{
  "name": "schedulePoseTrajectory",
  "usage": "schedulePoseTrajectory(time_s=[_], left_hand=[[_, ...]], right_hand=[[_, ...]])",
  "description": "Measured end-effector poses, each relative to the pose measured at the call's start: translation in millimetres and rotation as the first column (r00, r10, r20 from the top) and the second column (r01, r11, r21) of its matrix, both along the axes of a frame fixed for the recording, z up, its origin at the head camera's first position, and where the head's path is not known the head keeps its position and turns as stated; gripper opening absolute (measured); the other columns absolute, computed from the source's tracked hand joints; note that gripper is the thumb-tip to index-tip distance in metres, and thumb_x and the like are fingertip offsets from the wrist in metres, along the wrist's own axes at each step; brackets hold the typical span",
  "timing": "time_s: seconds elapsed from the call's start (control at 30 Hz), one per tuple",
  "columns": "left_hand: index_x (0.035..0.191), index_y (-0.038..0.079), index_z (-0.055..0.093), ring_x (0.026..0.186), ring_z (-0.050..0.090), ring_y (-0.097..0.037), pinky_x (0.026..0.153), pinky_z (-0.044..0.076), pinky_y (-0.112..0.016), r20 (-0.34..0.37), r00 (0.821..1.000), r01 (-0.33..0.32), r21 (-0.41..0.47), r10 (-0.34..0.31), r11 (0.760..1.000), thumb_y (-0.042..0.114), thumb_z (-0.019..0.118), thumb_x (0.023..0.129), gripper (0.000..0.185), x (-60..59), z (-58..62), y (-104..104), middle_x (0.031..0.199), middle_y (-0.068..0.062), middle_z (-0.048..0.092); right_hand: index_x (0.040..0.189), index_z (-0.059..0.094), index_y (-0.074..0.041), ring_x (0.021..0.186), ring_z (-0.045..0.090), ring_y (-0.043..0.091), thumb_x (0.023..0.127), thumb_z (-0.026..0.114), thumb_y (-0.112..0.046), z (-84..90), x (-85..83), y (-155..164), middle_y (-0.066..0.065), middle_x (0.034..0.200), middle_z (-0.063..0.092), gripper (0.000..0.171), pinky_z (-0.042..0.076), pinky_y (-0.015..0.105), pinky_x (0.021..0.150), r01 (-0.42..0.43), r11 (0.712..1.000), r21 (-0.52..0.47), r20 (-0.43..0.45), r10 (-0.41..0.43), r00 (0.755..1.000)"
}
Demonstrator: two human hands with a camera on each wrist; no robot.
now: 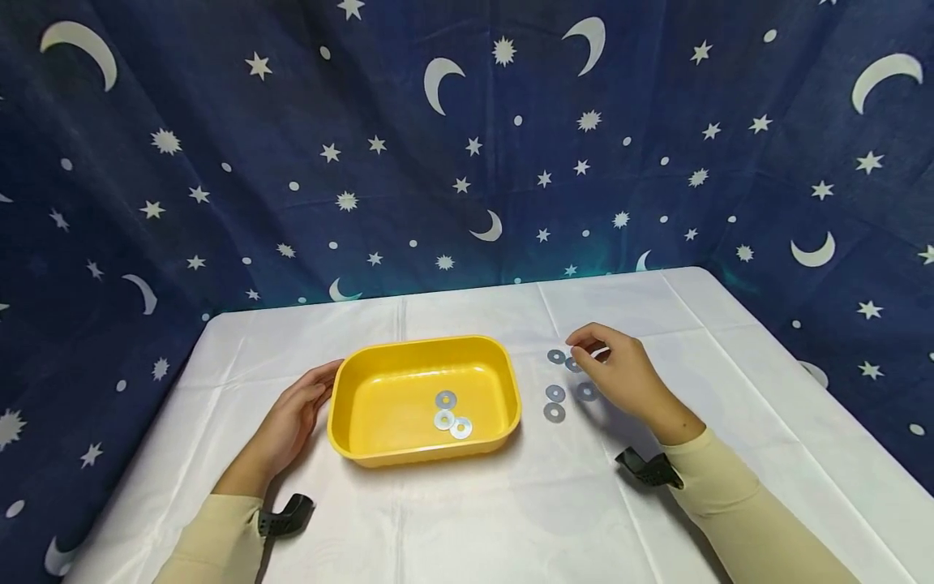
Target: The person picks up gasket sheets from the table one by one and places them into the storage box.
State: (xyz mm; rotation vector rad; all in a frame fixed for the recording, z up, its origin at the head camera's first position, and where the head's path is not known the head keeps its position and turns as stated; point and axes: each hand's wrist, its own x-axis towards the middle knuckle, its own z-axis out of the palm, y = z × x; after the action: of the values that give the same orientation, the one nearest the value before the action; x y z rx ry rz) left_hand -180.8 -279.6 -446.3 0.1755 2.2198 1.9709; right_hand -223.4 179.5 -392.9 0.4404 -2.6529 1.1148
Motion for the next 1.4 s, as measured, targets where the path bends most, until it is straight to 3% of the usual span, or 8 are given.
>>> schedulePoseTrajectory(time_s=[0.2, 0.4, 0.63, 0.8, 1.03, 1.4], left_hand=[[0.155, 0.003, 0.028, 0.137, 0.035, 0.002, 0.106, 0.028, -0.004, 0.032, 0.999, -0.001, -0.020, 0.002, 1.000, 0.017, 0.028, 0.105, 0.052, -0.7, 1.7, 1, 0.163, -0.013, 0.027], [0.155, 0.004, 0.029, 0.142, 0.031, -0.002, 0.107, 0.028, -0.004, 0.047, 0.999, -0.006, -0.030, 0.007, 1.000, 0.015, 0.031, 0.104, 0.053, -0.9, 2.5, 0, 0.163, -0.012, 0.026], [0.154, 0.004, 0.031, 0.134, 0.038, 0.003, 0.103, 0.031, -0.003, 0.034, 0.999, -0.015, -0.025, 0.016, 1.000, 0.012, 0.034, 0.103, 0.052, -0.4, 1.7, -1, 0.161, -0.011, 0.031], [0.154, 0.003, 0.032, 0.131, 0.041, 0.005, 0.102, 0.031, -0.002, 0.020, 1.000, -0.010, -0.018, 0.010, 1.000, 0.012, 0.035, 0.103, 0.051, 1.2, 2.9, 0, 0.159, -0.012, 0.032], [0.153, 0.003, 0.032, 0.132, 0.041, 0.003, 0.103, 0.031, -0.003, 0.016, 1.000, -0.010, -0.008, 0.010, 1.000, 0.011, 0.034, 0.103, 0.051, 2.0, 3.2, 0, 0.159, -0.013, 0.032], [0.153, 0.002, 0.033, 0.129, 0.043, 0.005, 0.102, 0.033, -0.003, 0.007, 1.000, -0.005, 0.020, 0.005, 1.000, 0.012, 0.037, 0.104, 0.051, 0.6, 1.3, 1, 0.151, 0.002, 0.042]], right_hand=[[0.104, 0.070, -0.008, 0.085, 0.065, 0.022, 0.094, 0.062, -0.008, -4.3, -7.5, 14, 0.007, 0.088, 0.071, 0.013, 0.051, 0.032, 0.076, 0.027, 0.999, 0.028, 0.028, -0.028, 0.999], [0.108, 0.070, -0.005, 0.088, 0.064, 0.026, 0.095, 0.062, -0.011, -11.3, -13.7, 23, 0.009, 0.094, 0.071, 0.016, 0.048, 0.036, 0.077, 0.031, 0.995, 0.095, 0.120, -0.042, 0.992], [0.101, 0.069, -0.004, 0.065, 0.057, 0.017, 0.091, 0.062, -0.009, -19.0, -20.9, 32, 0.008, 0.081, 0.064, 0.013, 0.046, 0.029, 0.055, -0.081, 0.989, 0.125, 0.298, 0.041, 0.954], [0.094, 0.067, -0.005, 0.056, 0.053, 0.014, 0.087, 0.070, -0.008, -23.2, -21.2, 39, 0.003, 0.071, 0.057, 0.009, 0.042, 0.025, 0.050, -0.184, 0.973, 0.140, 0.385, 0.118, 0.916], [0.098, 0.066, -0.006, 0.060, 0.049, 0.014, 0.082, 0.073, -0.007, -22.8, -20.2, 44, 0.000, 0.070, 0.055, 0.017, 0.040, 0.025, 0.053, -0.246, 0.947, 0.205, 0.410, 0.145, 0.901], [0.101, 0.062, -0.005, 0.063, 0.048, 0.015, 0.084, 0.073, -0.007, -23.1, -18.1, 42, 0.002, 0.072, 0.051, 0.020, 0.039, 0.025, 0.054, -0.240, 0.947, 0.213, 0.454, 0.122, 0.883]])
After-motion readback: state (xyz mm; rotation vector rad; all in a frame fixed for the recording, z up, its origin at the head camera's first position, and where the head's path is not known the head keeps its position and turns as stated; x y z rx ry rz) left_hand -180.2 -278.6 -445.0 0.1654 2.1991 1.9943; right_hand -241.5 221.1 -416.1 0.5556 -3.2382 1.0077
